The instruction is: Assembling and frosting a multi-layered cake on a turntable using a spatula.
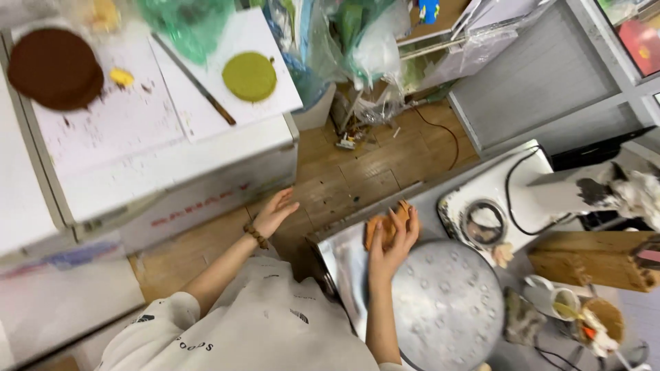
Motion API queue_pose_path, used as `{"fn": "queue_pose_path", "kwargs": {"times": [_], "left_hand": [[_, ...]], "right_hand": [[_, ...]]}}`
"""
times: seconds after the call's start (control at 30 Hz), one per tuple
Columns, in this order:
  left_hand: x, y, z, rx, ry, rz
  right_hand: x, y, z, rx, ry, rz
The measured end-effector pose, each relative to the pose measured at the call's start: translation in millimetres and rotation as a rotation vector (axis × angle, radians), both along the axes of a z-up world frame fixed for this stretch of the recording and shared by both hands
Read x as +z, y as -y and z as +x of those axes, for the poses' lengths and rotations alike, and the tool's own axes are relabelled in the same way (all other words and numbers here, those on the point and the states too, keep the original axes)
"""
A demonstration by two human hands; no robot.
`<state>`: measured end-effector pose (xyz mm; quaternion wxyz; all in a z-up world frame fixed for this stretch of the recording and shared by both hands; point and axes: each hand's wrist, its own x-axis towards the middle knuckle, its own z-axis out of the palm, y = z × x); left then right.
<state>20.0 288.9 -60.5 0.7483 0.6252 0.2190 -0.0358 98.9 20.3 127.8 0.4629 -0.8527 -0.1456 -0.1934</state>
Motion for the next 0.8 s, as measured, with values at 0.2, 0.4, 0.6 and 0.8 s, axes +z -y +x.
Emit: {"fn": "queue_pose_path", "kwargs": {"times": [0.2, 0.4, 0.6, 0.8], "left_hand": [[103, -115, 75, -0.188, 0.053, 0.550], [155, -155, 165, -0.401, 0.325, 0.774], [127, -90, 264, -0.712, 0.414, 0.715], [80, 6, 407, -1.046, 0.338, 0.925]], "right_hand": [[-47, -53, 37, -0.197, -0.111, 0.067], [-54, -87, 71, -0.428, -0.133, 0.228], [-61, -77, 119, -0.628, -0.231, 0.413], [-124, -49, 195, -0.550, -0.017, 0.488]]}}
